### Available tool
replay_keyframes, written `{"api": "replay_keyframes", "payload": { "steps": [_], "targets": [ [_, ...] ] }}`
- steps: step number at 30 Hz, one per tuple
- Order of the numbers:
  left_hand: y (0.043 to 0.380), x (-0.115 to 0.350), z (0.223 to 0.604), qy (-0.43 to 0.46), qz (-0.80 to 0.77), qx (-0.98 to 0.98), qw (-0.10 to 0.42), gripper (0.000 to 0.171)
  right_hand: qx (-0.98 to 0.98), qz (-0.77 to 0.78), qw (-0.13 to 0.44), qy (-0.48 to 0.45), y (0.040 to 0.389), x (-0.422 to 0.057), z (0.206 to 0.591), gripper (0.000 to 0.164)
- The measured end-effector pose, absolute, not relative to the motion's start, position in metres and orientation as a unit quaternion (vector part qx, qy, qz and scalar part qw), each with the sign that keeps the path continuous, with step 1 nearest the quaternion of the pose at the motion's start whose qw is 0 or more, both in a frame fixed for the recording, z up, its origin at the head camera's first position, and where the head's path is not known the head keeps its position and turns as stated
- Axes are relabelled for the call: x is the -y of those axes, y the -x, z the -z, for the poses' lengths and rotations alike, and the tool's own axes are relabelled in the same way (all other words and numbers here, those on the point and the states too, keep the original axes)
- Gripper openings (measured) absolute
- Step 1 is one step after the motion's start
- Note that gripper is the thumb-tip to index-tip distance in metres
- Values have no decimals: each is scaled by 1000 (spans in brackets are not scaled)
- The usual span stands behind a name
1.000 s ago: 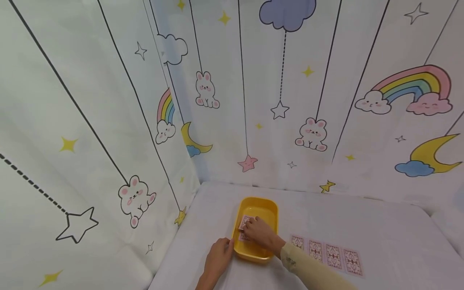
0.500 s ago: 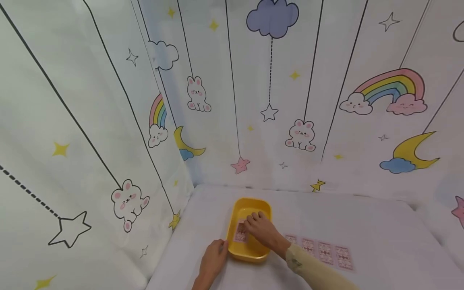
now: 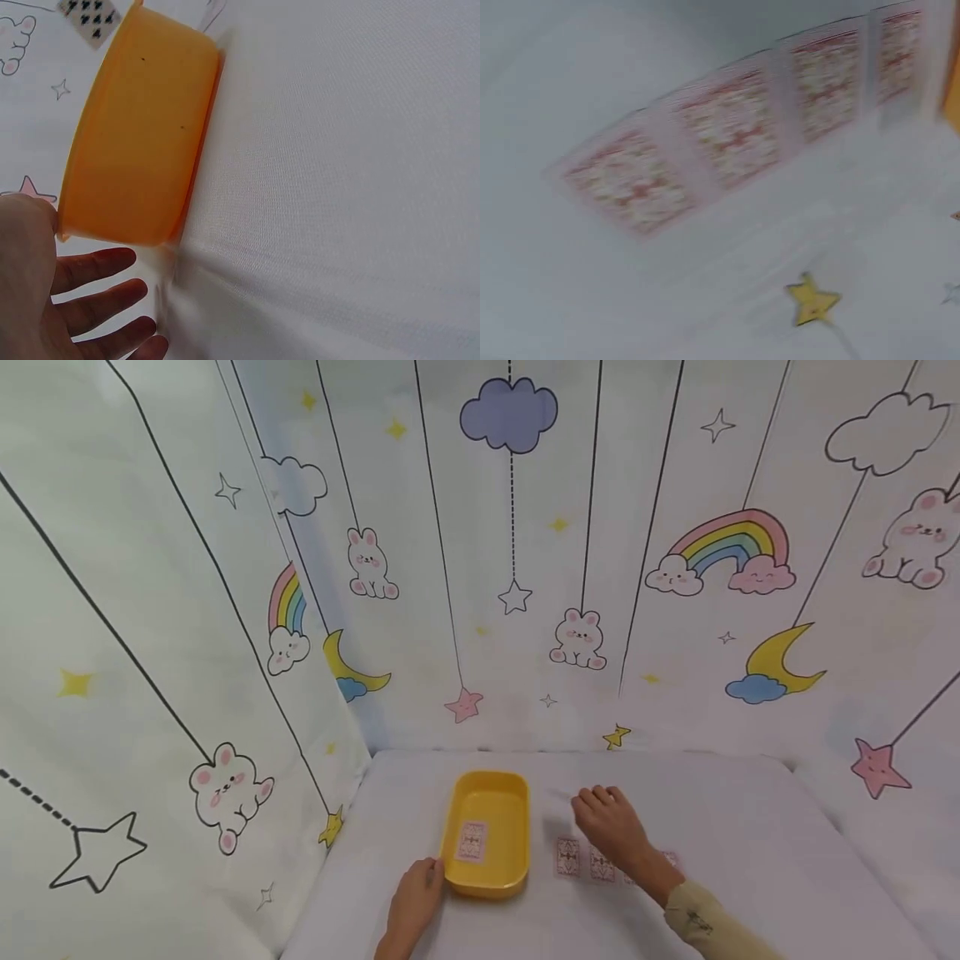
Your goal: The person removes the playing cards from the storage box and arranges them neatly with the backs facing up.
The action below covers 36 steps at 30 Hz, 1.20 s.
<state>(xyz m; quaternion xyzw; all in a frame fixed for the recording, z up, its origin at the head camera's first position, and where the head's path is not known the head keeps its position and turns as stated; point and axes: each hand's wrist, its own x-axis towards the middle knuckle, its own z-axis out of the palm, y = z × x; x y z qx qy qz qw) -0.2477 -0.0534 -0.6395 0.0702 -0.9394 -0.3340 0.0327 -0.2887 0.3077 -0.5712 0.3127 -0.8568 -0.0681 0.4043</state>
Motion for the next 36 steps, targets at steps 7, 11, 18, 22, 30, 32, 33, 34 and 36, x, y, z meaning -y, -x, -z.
{"api": "replay_keyframes", "payload": {
  "steps": [7, 11, 18, 22, 30, 32, 33, 34, 36],
  "targets": [
    [247, 63, 638, -76, 325, 942, 26, 35, 902, 59, 359, -231, 249, -419, 612, 59],
    [246, 64, 638, -85, 323, 942, 19, 39, 936, 114, 283, -176, 222, -458, 633, 36],
    [244, 60, 636, -85, 336, 938, 15, 39, 953, 183, 190, -148, 193, -484, 644, 53],
    [244, 58, 635, -89, 339, 936, 12, 40, 967, 131, 169, -135, 184, -484, 644, 50],
    [247, 54, 637, -70, 339, 938, 12, 43, 982, 95, 116, -112, 170, -486, 655, 44],
    [248, 52, 638, -66, 338, 939, 18, 42, 983, 89, 117, -110, 167, -488, 659, 45],
    [248, 51, 639, -65, 336, 939, 20, 41, 983, 88, 119, -110, 165, -489, 661, 45],
    [248, 51, 639, -63, 336, 939, 23, 41, 982, 89, 121, -111, 163, -489, 661, 45],
    [247, 50, 639, -58, 336, 940, 26, 41, 982, 89, 119, -113, 160, -488, 660, 45]
  ]
}}
